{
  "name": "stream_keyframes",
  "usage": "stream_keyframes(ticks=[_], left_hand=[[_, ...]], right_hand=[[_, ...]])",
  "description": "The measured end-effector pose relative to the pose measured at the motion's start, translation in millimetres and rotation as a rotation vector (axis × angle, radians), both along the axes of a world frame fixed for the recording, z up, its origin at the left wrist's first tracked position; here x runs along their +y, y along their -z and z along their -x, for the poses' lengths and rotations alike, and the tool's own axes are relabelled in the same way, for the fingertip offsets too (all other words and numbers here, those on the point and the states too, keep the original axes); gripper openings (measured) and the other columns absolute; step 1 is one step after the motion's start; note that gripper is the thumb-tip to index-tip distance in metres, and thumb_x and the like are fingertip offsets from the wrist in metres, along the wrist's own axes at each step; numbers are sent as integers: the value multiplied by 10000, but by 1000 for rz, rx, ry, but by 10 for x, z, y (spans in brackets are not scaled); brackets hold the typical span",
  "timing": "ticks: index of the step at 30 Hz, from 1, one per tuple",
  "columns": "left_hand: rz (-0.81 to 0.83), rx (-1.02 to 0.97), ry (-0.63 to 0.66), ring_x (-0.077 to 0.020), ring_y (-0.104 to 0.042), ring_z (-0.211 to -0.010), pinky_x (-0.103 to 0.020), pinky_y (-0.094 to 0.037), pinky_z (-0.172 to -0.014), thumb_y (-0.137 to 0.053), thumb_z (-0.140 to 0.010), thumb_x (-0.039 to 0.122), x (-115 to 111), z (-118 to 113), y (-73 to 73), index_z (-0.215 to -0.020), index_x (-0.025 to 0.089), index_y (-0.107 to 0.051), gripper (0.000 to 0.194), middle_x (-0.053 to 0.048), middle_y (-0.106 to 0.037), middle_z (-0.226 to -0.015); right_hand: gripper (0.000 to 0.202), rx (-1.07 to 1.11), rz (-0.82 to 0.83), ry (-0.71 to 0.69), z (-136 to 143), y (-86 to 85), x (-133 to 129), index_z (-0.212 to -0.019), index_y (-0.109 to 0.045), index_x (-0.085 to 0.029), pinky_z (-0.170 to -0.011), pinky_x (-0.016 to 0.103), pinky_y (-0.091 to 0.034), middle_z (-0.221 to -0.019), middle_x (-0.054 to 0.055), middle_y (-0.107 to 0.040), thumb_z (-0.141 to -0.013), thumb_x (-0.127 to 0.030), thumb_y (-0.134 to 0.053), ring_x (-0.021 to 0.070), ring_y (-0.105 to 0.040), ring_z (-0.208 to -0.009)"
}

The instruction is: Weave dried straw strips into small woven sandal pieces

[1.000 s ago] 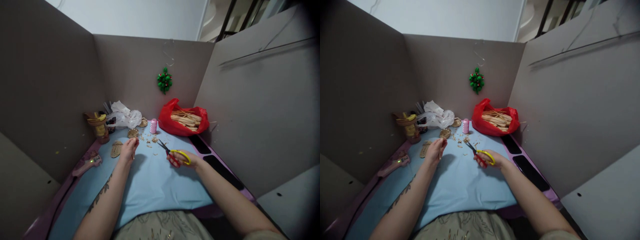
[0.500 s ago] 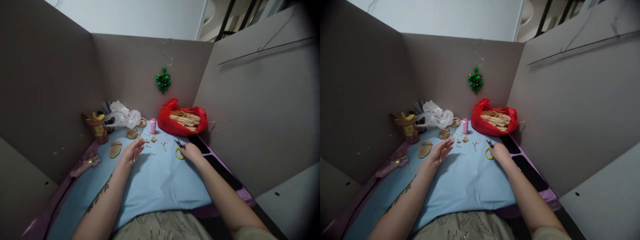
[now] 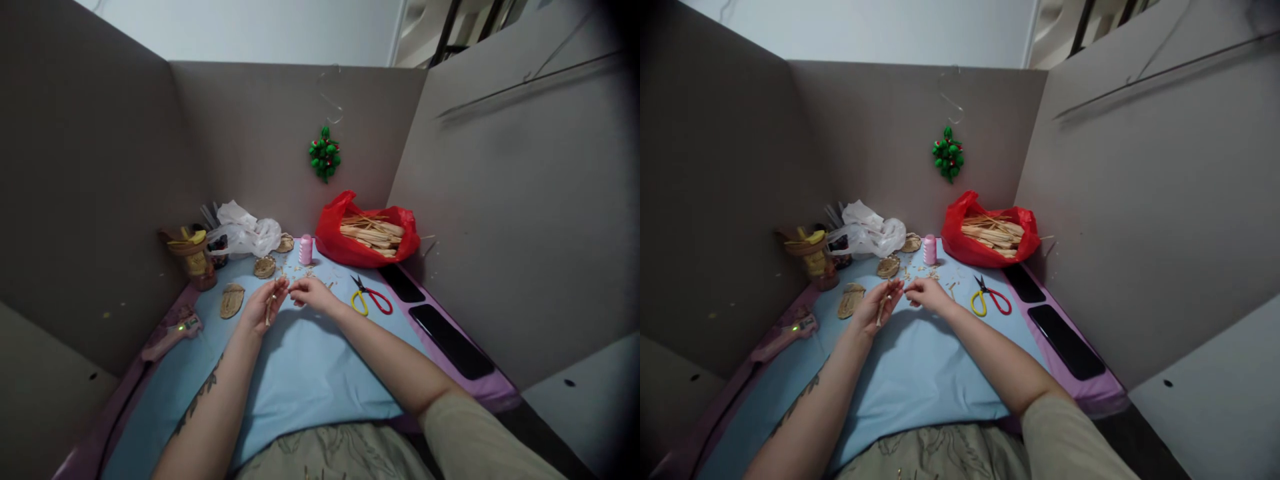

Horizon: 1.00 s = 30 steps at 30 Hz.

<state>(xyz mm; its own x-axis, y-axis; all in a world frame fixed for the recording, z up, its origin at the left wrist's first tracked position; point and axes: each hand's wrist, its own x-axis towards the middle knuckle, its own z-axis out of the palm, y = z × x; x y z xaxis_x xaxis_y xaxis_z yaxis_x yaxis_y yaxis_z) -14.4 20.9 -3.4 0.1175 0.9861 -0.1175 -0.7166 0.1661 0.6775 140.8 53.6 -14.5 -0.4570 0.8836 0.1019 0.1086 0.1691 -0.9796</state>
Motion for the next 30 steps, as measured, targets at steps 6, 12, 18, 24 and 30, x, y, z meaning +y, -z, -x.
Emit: stream_keyframes(ticks=[6, 12, 18, 24, 30], left_hand=[[72, -9, -234, -82, -624, -628, -180, -530, -683, -579, -712, 57, 37, -5, -86, -632, 87, -617, 93, -33, -652, -622], [-15, 121, -297, -99, -611, -679, -239, -495, -777, -692, -613, 160, 67, 52, -59, -620, 121, -623, 80, -13, -649, -632], [-365, 745, 26, -214, -572, -979, -310, -386, -901, -680, -637, 317, -98, -85, -5, -640, 137, -647, 183, -96, -653, -1042], [-387, 863, 144, -136, -567, -681, -250, -418, -706, -620, -674, 341, -190, -298, 30, -659, 137, -630, 205, -23, -662, -735], [-238, 767, 125, -125, -559, -621, -246, -445, -656, -685, -611, 354, -112, -279, 98, -685, 112, -658, 254, -34, -638, -642]], right_hand=[[212, -1, -5, 162, -262, -66, -44, -687, -560, -144, -447, 191, -380, -559, -24, -539, -693, -355, -579, 71, -475, -452], [173, -138, -83, 246, -450, -38, -98, -654, -554, -148, -448, 197, -329, -503, -42, -485, -705, -313, -556, 73, -410, -434], [185, -222, -288, 275, -371, -7, -149, -654, -585, -147, -525, 204, -330, -567, -26, -520, -737, -302, -527, 92, -441, -546], [157, -145, -239, 226, -229, -3, -198, -660, -562, -151, -533, 203, -345, -592, -24, -527, -735, -278, -507, 93, -455, -558], [199, 31, -88, 194, -225, -40, -209, -693, -506, -165, -441, 194, -306, -522, -61, -460, -723, -359, -540, 69, -381, -441]])
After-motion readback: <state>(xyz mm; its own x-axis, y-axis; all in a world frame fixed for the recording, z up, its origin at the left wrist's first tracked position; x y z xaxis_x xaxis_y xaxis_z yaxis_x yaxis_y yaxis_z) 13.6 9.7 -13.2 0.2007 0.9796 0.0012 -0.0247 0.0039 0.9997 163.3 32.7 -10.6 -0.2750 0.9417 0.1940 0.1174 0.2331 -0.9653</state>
